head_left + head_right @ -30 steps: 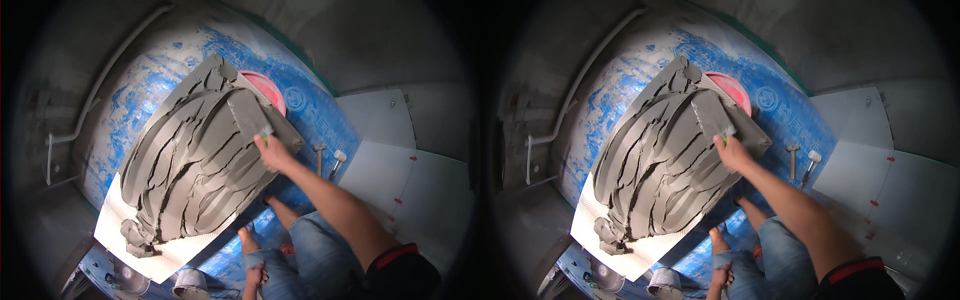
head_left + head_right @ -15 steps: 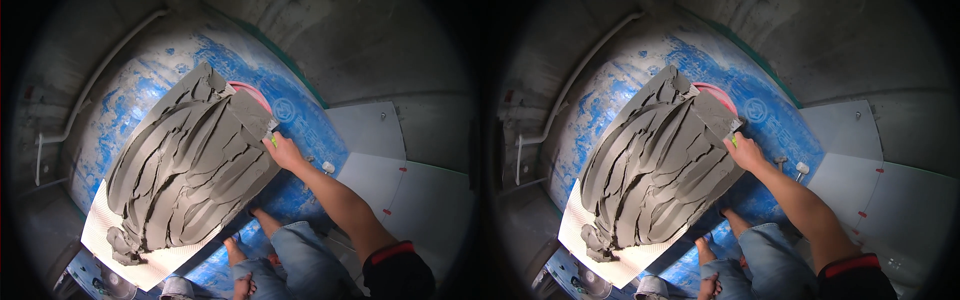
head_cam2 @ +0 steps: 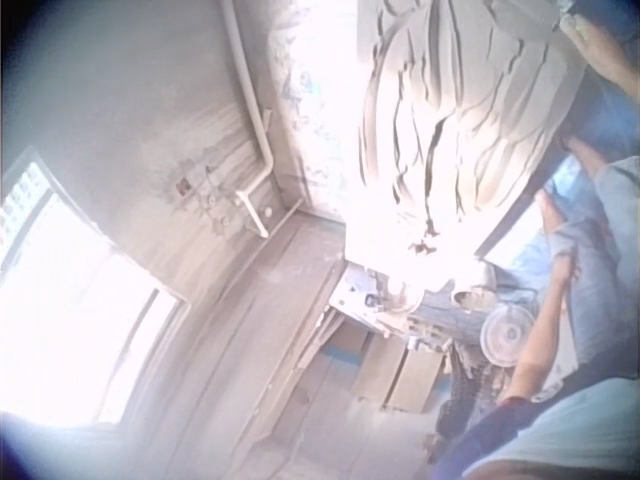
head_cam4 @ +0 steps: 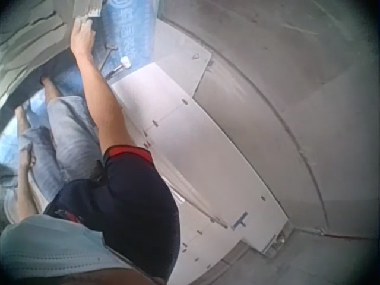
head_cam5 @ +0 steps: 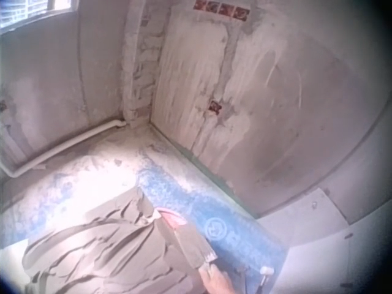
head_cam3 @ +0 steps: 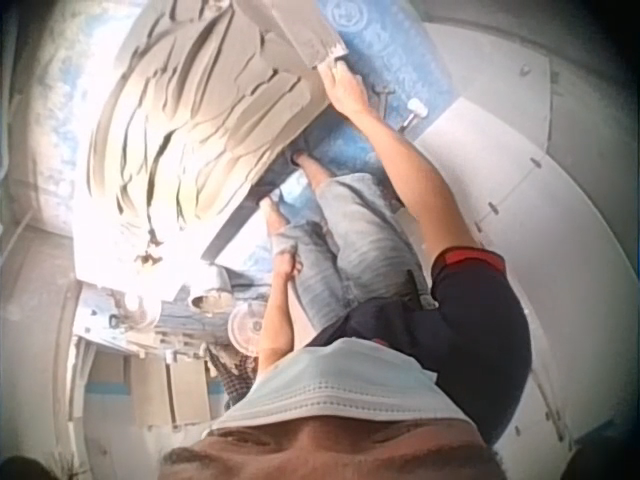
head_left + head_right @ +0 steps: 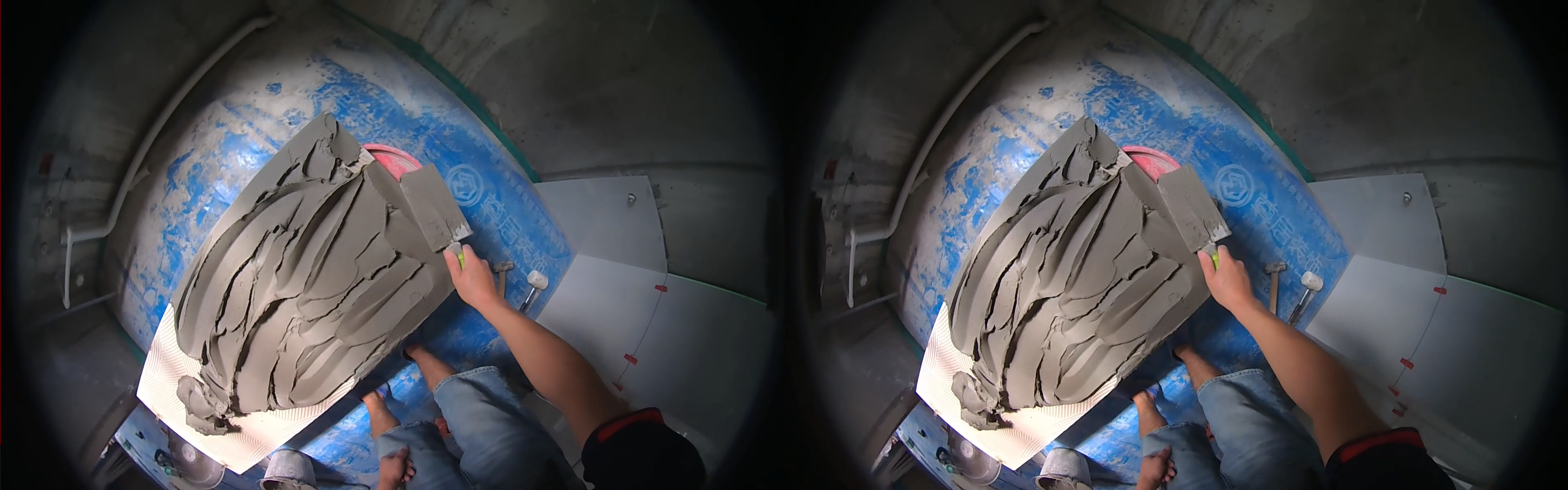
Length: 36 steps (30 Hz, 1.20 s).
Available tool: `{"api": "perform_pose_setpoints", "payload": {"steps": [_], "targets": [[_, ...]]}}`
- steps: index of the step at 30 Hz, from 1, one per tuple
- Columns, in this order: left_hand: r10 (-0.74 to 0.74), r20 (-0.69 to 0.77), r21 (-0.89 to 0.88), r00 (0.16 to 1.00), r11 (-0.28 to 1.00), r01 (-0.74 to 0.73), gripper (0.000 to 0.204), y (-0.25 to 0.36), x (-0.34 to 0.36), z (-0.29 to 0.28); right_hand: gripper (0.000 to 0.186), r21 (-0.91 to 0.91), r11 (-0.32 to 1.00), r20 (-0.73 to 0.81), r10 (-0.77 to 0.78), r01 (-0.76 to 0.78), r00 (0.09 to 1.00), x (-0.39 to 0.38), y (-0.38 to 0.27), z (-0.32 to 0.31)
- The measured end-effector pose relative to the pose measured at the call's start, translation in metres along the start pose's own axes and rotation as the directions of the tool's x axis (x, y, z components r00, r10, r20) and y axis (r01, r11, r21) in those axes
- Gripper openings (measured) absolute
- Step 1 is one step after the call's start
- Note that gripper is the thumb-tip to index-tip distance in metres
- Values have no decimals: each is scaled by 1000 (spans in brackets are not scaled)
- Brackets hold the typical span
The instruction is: The person scoops mounds of mortar from a bucket onto the back of a large ceramic tile using a trowel and then spreads the mortar across the surface with the tool.
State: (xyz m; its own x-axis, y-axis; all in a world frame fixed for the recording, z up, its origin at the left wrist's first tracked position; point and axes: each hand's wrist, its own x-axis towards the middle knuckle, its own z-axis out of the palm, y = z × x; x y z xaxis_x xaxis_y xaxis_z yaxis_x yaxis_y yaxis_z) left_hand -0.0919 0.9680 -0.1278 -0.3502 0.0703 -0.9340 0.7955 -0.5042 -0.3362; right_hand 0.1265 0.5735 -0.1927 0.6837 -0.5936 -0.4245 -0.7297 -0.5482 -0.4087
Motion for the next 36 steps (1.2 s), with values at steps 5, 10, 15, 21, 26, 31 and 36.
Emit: {"api": "perform_pose_setpoints", "payload": {"steps": [5,10,15,21,26,31,36], "targets": [[167,13,148,986,975,-167,66,-17,12,-2,43,-46,999,-15,-12,11,1000,-30,20,-14],[159,31,175,987,971,-162,67,-19,17,-1,43,122,992,100,-37,24,994,-16,19,-25],[130,43,160,991,978,-135,64,-23,31,3,49,534,787,606,-101,-308,789,65,-59,-34],[-29,66,27,997,999,27,49,-36,54,11,56,429,888,554,-111,-169,825,128,-67,-5],[20,93,64,995,998,-26,58,-38,59,23,60,260,959,318,-192,109,929,151,-60,-1],[121,38,86,992,988,-124,63,-12,19,32,58,-39,966,81,-252,256,964,157,-65,-6],[193,-10,47,981,980,-192,65,-34,29,37,50,402,915,376,-140,-25,916,98,-79,-18]]}}
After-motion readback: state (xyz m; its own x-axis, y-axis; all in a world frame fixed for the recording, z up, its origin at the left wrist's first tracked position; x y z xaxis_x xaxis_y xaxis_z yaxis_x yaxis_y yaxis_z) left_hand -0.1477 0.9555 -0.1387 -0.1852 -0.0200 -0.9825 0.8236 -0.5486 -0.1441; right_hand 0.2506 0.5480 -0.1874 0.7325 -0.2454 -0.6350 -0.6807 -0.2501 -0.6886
